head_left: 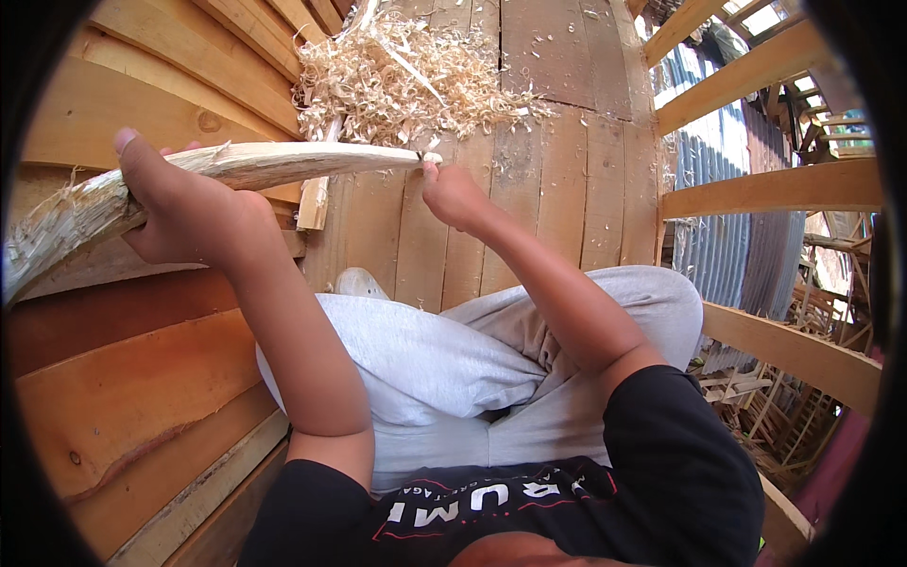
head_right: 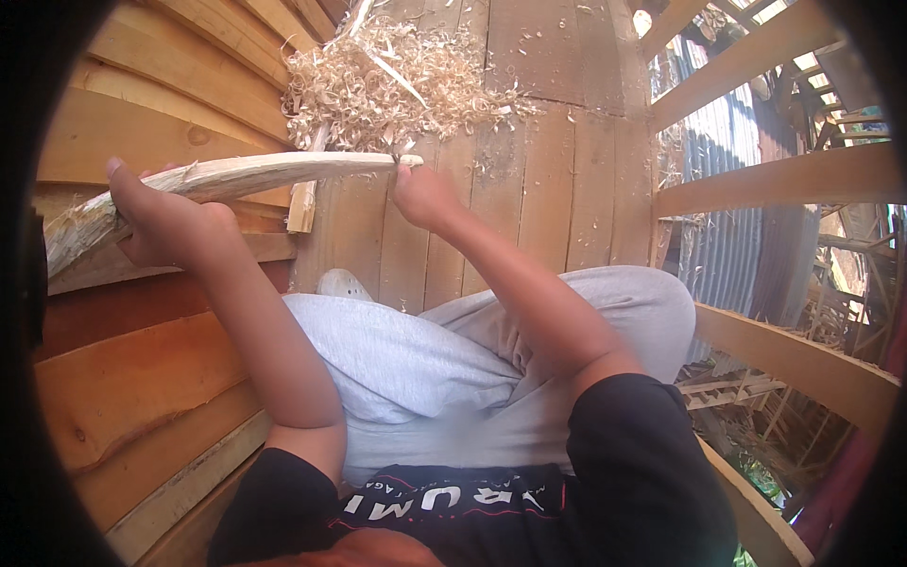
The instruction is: The person sits cross-legged on a wooden floor and uses a small knife to shave and shape a curved piece of wood. Wood shavings accumulate on the floor as the person repeatedly rotates the wood and continues carving along its length.
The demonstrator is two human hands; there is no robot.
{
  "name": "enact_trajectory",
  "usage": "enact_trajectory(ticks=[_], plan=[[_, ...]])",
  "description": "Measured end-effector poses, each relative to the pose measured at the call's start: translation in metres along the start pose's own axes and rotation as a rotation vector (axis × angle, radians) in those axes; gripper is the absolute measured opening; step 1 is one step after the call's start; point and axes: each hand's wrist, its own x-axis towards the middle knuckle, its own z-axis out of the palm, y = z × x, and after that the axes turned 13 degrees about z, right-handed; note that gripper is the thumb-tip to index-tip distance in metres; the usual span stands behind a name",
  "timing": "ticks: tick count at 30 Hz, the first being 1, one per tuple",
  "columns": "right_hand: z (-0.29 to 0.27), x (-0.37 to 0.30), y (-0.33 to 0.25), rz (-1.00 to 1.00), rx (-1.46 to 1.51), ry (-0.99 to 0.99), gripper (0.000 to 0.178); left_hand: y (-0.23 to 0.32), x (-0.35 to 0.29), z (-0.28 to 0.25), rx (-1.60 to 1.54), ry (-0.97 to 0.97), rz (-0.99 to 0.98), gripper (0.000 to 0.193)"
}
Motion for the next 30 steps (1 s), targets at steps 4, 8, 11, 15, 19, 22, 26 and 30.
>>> enact_trajectory(ticks=[4,8,11,15,19,22,26,30], plan=[[-0.011,-0.035,-0.036,-0.173,-0.032,-0.022,0.059,-0.003,-0.001,-0.003,-0.006,-0.032,0.056,0.054],[-0.010,0.012,0.016,0.013,-0.154,-0.041,0.058,0.003,0.000,0.003,-0.012,-0.021,0.053,0.049],[-0.004,-0.008,-0.004,-0.067,-0.170,0.055,0.054,0.004,-0.002,0.002,0.024,-0.001,-0.015,0.045],[-0.001,-0.027,-0.031,-0.184,0.086,0.012,0.055,0.002,0.000,-0.006,0.014,-0.020,-0.010,0.041],[-0.004,0.009,0.012,0.198,-0.021,-0.074,0.053,0.000,-0.002,0.001,0.003,-0.018,-0.004,0.038],[-0.006,-0.027,-0.024,-0.152,-0.142,0.060,0.056,0.002,0.001,-0.001,0.020,-0.008,0.000,0.037],[-0.003,-0.015,-0.016,0.069,-0.085,-0.015,0.055,0.002,0.000,-0.003,-0.006,-0.025,0.014,0.035],[-0.013,-0.008,-0.008,0.168,-0.236,-0.071,0.058,0.002,0.000,0.003,0.005,-0.006,-0.026,0.035]])
